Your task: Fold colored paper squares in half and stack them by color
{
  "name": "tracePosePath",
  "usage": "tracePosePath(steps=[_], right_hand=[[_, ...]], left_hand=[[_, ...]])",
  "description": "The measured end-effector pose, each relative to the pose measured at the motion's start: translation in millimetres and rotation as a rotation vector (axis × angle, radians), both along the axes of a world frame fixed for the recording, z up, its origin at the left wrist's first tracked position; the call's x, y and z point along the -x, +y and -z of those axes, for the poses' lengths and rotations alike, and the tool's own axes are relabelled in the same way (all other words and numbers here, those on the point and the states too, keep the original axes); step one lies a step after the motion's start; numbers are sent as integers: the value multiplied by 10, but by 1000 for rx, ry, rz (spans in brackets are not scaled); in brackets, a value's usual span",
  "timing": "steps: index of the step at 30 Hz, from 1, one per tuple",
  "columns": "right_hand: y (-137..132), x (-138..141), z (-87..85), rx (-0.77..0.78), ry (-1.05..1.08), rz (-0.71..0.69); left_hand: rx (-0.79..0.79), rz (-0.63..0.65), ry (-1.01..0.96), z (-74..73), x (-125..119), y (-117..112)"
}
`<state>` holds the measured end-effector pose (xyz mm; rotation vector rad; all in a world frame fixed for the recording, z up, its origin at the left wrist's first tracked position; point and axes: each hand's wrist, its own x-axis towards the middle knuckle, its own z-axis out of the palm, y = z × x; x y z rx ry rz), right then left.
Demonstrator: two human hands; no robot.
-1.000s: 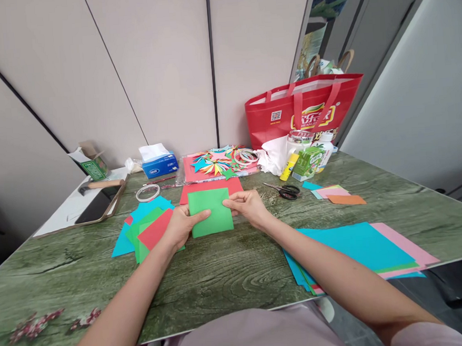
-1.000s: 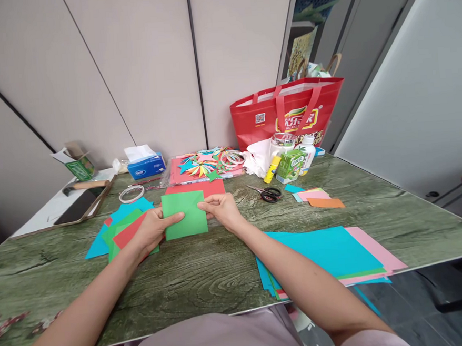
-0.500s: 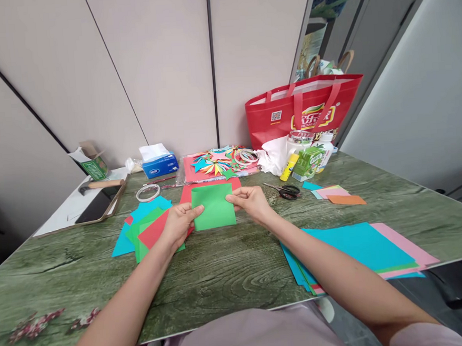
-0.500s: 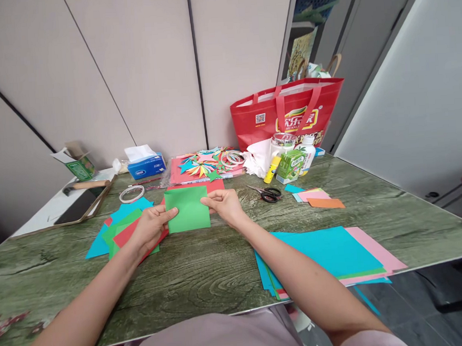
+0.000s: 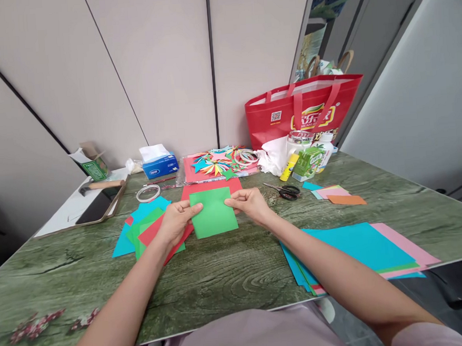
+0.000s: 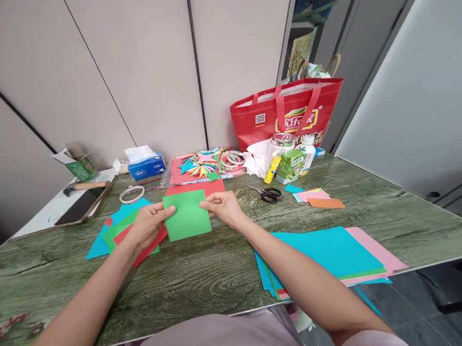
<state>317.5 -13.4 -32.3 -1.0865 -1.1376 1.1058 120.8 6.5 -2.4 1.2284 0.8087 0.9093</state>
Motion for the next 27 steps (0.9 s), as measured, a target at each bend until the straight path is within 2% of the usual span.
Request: tracePosePath(steps=[4,8,19,27], right_hand=[[-4,6,-19,0,4,-4],[-3,3,-36,-4,7,-9],[31,-35,37,-6,3,-27],[15,10,38,5,7,-41]], left_hand=[[-24,-111,15,3,-26,-2],[-51,-165,3,-13,-51,-25],[-49,-79,-22,40,25,64],[-193,-246,44,50,32,71]])
